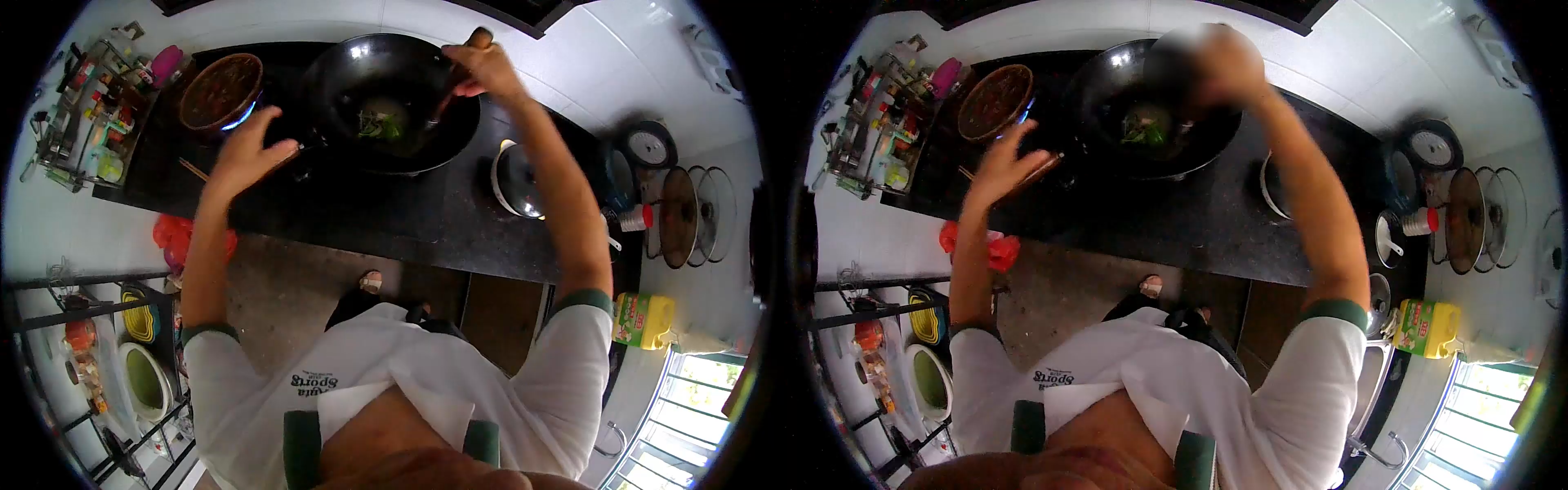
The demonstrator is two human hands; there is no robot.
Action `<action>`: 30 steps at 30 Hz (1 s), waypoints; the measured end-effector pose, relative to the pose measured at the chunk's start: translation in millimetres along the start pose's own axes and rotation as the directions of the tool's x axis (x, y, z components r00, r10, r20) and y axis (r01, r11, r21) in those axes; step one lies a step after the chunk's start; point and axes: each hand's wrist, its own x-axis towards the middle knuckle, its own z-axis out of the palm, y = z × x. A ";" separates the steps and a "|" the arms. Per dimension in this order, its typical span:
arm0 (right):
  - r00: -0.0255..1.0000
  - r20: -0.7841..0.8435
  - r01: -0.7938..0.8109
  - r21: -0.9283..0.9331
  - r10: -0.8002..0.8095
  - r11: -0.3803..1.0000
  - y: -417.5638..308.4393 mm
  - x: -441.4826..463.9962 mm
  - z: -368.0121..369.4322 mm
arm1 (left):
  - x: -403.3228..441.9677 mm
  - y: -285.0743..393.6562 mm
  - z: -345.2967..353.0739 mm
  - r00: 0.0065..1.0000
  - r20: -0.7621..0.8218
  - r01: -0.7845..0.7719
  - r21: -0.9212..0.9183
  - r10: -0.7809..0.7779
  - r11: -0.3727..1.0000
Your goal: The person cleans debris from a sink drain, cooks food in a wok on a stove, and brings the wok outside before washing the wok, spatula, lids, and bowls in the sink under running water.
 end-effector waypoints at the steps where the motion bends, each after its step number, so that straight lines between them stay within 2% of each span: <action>1: 0.996 -0.072 0.065 0.063 -0.061 0.996 7.6 -1.8 17.5 | 3.1 -19.7 21.6 0.994 0.094 0.057 0.065 -0.063 0.996; 2: 0.982 -0.143 0.138 0.115 -0.121 0.984 15.3 -3.5 35.0 | 8.5 -35.1 40.2 0.955 0.245 0.152 0.082 -0.168 0.985; 3: 0.991 -0.133 0.032 0.154 -0.012 0.988 8.8 -2.2 34.2 | 14.9 -42.7 50.2 0.883 0.388 0.240 0.115 -0.266 0.964; 4: 0.988 -0.122 -0.074 0.192 0.099 0.979 2.8 -0.9 33.4 | 21.7 -50.4 55.9 0.883 0.389 0.236 0.117 -0.263 0.965; 5: 0.972 -0.110 -0.178 0.229 0.207 0.957 -4.2 0.4 32.5 | 28.6 -53.9 59.5 0.830 0.471 0.285 0.106 -0.300 0.953; 6: 0.990 -0.144 0.019 0.088 -0.007 0.996 -6.4 0.5 19.2 | 32.8 -52.7 60.9 0.766 0.550 0.336 0.099 -0.333 0.937; 7: 0.984 -0.117 0.135 -0.020 -0.136 0.991 -8.9 0.9 9.2 | 37.0 -51.2 59.5 0.766 0.551 0.336 0.097 -0.331 0.937; 9: 0.919 -0.057 0.369 -0.219 -0.389 0.903 -16.1 1.5 -11.2 | 42.8 -39.7 48.3 0.577 0.706 0.586 -0.007 -0.411 0.811; 10: 0.874 -0.060 0.436 -0.345 -0.483 0.831 -20.2 -2.3 -12.0 | 41.5 -43.0 50.8 0.578 0.706 0.582 -0.007 -0.408 0.813; 11: 0.844 -0.066 0.472 -0.379 -0.532 0.796 -15.8 -5.8 -9.8 | 38.5 -49.6 56.1 0.568 0.725 0.588 -0.026 -0.390 0.808; 13: 0.900 -0.155 0.369 -0.231 -0.408 0.900 1.5 -10.8 8.4 | 39.6 -53.9 63.1 0.560 0.753 0.589 -0.069 -0.345 0.805; 14: 0.934 -0.198 0.274 -0.143 -0.299 0.951 4.7 -19.5 16.8 | 30.5 -42.0 61.2 0.589 0.719 0.621 -0.110 -0.369 0.776; 15: 0.960 -0.230 0.146 -0.070 -0.159 0.987 4.6 -27.8 20.4 | 27.7 -41.6 64.3 0.538 0.791 0.592 -0.108 -0.292 0.799; 16: 0.966 -0.256 0.018 0.011 -0.015 1.000 4.7 -36.0 23.9 | 19.3 -41.8 69.2 0.568 0.774 0.592 -0.147 -0.280 0.792; 19: 0.958 -0.277 -0.022 0.172 0.070 0.985 -1.7 -57.2 8.7 | -8.9 -25.2 67.5 0.617 0.743 0.584 -0.211 -0.260 0.784; 21: 0.980 -0.191 -0.062 0.000 0.061 0.998 -33.5 -75.6 -28.7 | -25.6 -10.4 59.8 0.629 0.736 0.578 -0.228 -0.250 0.783; 24: 0.956 -0.167 -0.263 -0.128 0.240 0.956 -82.0 -107.3 -61.4 | -49.6 14.5 48.1 0.643 0.724 0.592 -0.262 -0.250 0.762; 25: 0.944 -0.194 -0.292 -0.103 0.268 0.951 -92.8 -121.1 -70.3 | -57.5 24.6 46.3 0.636 0.726 0.588 -0.236 -0.263 0.774; 28: 0.927 -0.200 -0.361 -0.241 0.318 0.901 -124.9 -165.1 -91.2 | -82.3 57.7 45.6 0.613 0.754 0.555 -0.198 -0.236 0.808; 30: 0.908 -0.247 -0.386 -0.184 0.338 0.904 -134.2 -201.9 -90.5 | -99.5 80.1 50.5 0.580 0.798 0.524 -0.212 -0.163 0.825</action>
